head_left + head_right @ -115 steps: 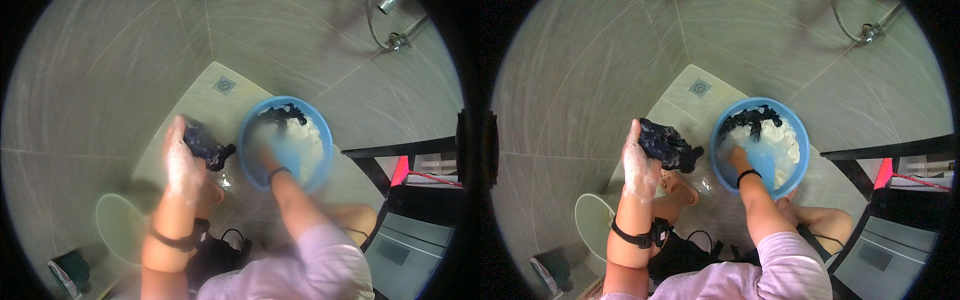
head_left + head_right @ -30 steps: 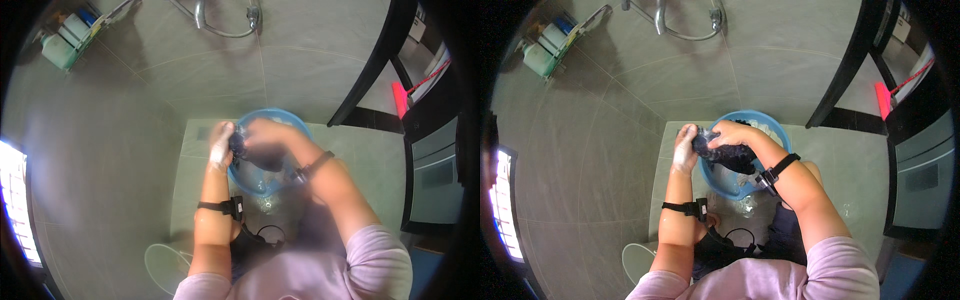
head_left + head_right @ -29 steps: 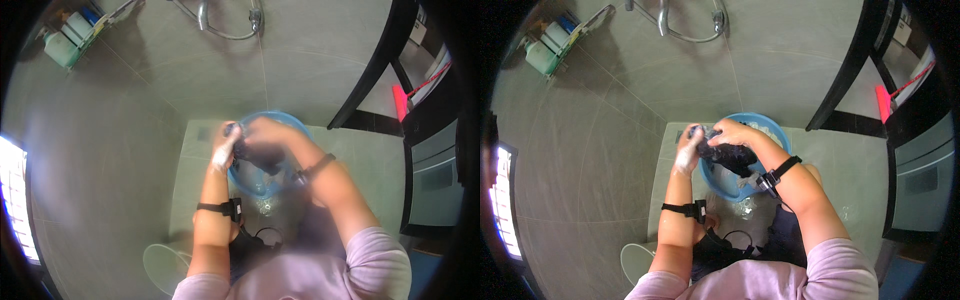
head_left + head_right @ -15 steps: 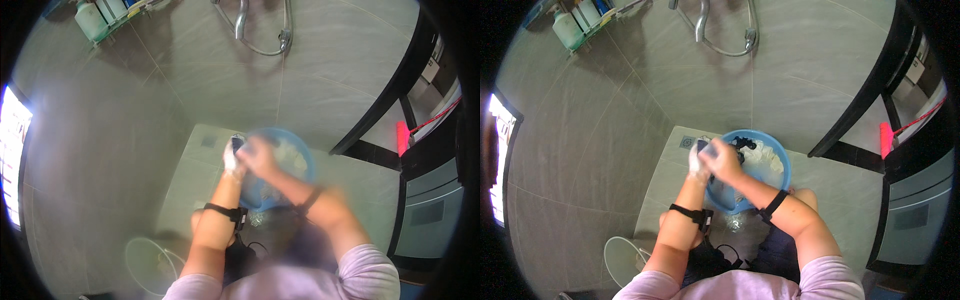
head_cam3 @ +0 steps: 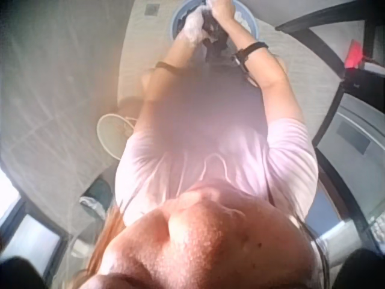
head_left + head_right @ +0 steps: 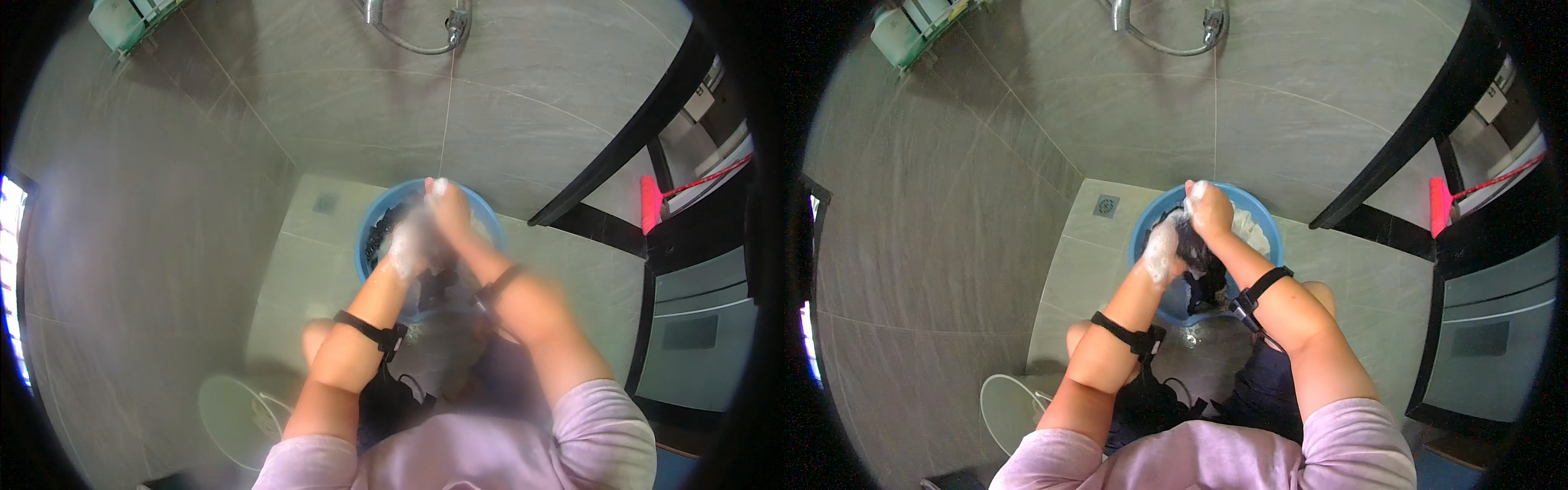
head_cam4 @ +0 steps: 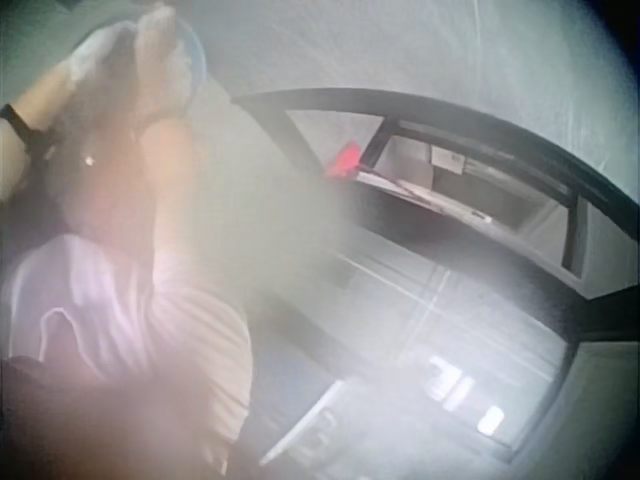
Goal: Manually washing and scrubbing clothes in a basin with water and soap.
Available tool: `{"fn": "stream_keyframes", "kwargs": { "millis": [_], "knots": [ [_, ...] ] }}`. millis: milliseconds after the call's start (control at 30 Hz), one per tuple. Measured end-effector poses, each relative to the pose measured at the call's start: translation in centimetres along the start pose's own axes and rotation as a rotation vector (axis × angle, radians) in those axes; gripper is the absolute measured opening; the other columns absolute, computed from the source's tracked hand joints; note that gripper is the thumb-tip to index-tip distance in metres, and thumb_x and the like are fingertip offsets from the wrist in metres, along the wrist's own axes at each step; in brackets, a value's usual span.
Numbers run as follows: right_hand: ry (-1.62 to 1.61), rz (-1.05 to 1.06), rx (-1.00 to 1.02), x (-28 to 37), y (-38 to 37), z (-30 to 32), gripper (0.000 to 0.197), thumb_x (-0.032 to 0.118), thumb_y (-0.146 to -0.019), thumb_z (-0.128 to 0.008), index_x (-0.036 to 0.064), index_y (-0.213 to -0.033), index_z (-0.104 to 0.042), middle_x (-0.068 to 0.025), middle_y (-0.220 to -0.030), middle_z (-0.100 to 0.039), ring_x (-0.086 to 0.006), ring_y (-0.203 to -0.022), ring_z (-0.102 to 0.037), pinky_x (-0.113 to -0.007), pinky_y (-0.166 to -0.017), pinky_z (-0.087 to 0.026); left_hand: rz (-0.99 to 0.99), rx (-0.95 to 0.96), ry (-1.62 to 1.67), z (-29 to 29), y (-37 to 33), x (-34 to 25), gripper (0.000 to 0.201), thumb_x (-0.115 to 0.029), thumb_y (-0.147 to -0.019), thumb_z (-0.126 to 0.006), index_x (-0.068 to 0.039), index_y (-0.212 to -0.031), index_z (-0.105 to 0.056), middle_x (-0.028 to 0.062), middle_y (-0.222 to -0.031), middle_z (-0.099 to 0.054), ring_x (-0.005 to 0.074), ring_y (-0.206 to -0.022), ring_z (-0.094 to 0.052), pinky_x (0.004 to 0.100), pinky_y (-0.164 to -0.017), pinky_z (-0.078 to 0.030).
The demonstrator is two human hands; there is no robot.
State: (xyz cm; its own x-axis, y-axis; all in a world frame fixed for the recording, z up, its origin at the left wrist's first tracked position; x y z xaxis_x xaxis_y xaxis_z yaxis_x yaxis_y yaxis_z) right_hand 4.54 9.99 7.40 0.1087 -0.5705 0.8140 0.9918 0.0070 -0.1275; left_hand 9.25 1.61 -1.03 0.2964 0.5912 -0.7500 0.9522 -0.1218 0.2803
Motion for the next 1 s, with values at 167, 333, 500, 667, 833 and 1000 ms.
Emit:
{"fn": "stream_keyframes", "kwargs": {
  "millis": [167, 333, 500, 667, 833, 1000],
  "knots": [
    [-0.392, 0.453, 0.336, 5.7, 2.5, -0.1, 0.047, 0.039, -0.087, -0.063, 0.0055, -0.119, -0.051, -0.0205, -0.087, -0.065, -0.0380, -0.081, -0.063, -0.044, -0.072, -0.048, 0.158, -0.094, 0.168, -1.1, 3.4, -5.4, 0.033, -0.026, -0.101, -0.037, -0.002, -0.119, -0.052, 0.0123, -0.110, -0.060, 0.0241, -0.101, -0.060, 0.0394, -0.086, -0.051],
    [0.001, 0.186, 0.651, 5.5, 2.8, -0.7, 0.023, 0.022, -0.083, -0.065, -0.0007, -0.084, -0.067, -0.0139, -0.077, -0.066, -0.0268, -0.073, -0.062, -0.039, -0.067, -0.047, -0.096, -0.224, -0.567, -0.1, 5.6, -10.6, 0.047, -0.038, -0.089, -0.065, -0.002, -0.117, -0.051, 0.0077, -0.103, -0.058, 0.0180, -0.098, -0.057, 0.0325, -0.085, -0.048],
    [-0.710, 0.052, 0.483, 4.6, 1.8, 3.3, 0.023, 0.025, -0.091, -0.061, 0.0020, -0.093, -0.064, -0.0013, -0.087, -0.062, -0.0116, -0.079, -0.056, -0.029, -0.074, -0.046, -0.029, 0.192, -1.203, -5.0, 8.5, -11.3, 0.054, -0.027, -0.075, -0.075, -0.002, -0.119, -0.057, 0.0135, -0.111, -0.065, 0.0240, -0.102, -0.060, 0.0359, -0.095, -0.043],
    [-1.395, -0.264, 0.253, 0.4, -1.9, 5.1, 0.026, 0.029, -0.095, -0.056, 0.0052, -0.103, -0.060, -0.0108, -0.099, -0.065, -0.0242, -0.091, -0.063, -0.040, -0.083, -0.050, -0.377, -0.132, -1.522, 1.6, 7.5, -11.1, 0.036, -0.017, -0.073, -0.067, -0.007, -0.108, -0.063, 0.0176, -0.093, -0.067, 0.0372, -0.089, -0.062, 0.0420, -0.083, -0.047],
    [-1.309, -0.258, -0.026, -5.7, -4.3, 6.2, 0.030, 0.034, -0.096, -0.054, 0.0059, -0.104, -0.055, -0.0128, -0.099, -0.064, -0.0242, -0.086, -0.063, -0.041, -0.080, -0.052, -0.352, -0.317, -1.416, 4.1, 6.9, -12.0, 0.032, -0.014, -0.076, -0.057, -0.004, -0.106, -0.062, 0.0159, -0.088, -0.067, 0.0313, -0.086, -0.065, 0.0398, -0.082, -0.048],
    [-0.654, 0.136, -0.102, 2.7, 0.4, 3.2, 0.027, 0.030, -0.096, -0.054, 0.0035, -0.096, -0.055, -0.0090, -0.089, -0.061, -0.0200, -0.084, -0.060, -0.035, -0.075, -0.050, -0.318, -0.034, 0.406, 5.5, 4.2, -9.2, 0.031, -0.018, -0.089, -0.046, 0.004, -0.108, -0.058, 0.0154, -0.103, -0.064, 0.0269, -0.094, -0.061, 0.0391, -0.087, -0.049]
  ]
}}
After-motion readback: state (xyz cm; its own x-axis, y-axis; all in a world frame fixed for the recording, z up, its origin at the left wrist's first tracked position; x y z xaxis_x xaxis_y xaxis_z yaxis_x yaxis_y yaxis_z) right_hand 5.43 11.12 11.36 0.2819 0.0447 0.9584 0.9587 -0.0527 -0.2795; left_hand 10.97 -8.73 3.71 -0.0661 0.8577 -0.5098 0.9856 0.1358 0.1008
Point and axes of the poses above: each hand's wrist, its own y-axis away from the middle knuckle, its own z-axis out of the back of the hand, x = y × z, the point moved 8 cm from there along -y, towards the middle knuckle
